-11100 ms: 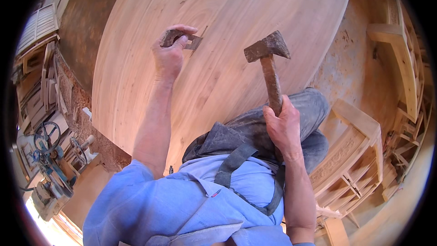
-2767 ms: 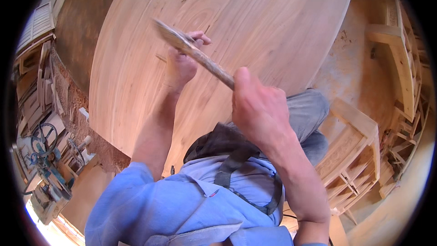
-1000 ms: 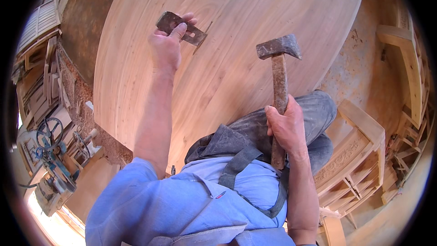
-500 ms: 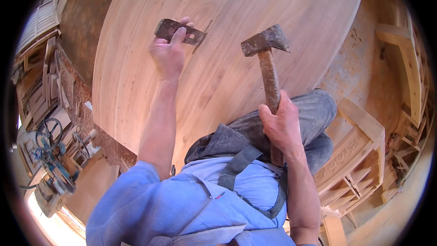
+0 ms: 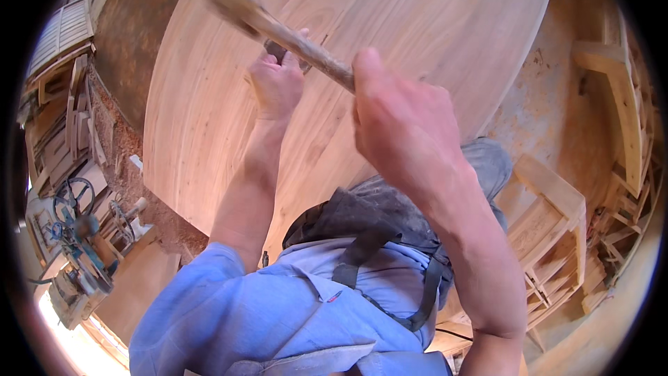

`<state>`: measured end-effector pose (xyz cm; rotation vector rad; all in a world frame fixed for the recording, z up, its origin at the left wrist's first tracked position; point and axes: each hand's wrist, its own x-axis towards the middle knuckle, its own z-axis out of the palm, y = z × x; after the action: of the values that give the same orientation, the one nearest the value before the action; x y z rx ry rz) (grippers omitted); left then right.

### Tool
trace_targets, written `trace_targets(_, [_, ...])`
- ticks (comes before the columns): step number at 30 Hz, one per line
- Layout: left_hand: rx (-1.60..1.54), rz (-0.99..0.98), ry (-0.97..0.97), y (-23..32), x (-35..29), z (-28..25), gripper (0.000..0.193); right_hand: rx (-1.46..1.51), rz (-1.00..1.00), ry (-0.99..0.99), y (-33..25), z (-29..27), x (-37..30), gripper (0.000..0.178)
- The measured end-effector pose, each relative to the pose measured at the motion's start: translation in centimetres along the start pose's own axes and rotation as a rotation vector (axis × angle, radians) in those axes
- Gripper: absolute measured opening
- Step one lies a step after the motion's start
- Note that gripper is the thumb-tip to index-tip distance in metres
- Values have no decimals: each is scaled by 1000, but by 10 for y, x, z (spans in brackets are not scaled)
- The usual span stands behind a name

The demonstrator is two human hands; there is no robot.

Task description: The person uses a chisel and a mallet to carve a groove into a large, curved wooden surface. They repeatedly position the chisel and strike it with the mallet to remove wood shavings.

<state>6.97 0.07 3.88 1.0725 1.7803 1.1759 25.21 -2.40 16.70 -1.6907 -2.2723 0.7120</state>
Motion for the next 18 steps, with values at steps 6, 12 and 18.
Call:
trace_targets(6, [34,131,-40,-37,3,-1,18,38,9,-31,-22,-14,-6,16])
trace_targets(12, [-110,79,-68,-31,9,-5,18,12,83,-146,-5,5,0,13])
trace_targets(18, [-423,-31,148,-36,5,-62,16,260,425,-77,29,21,-68,14])
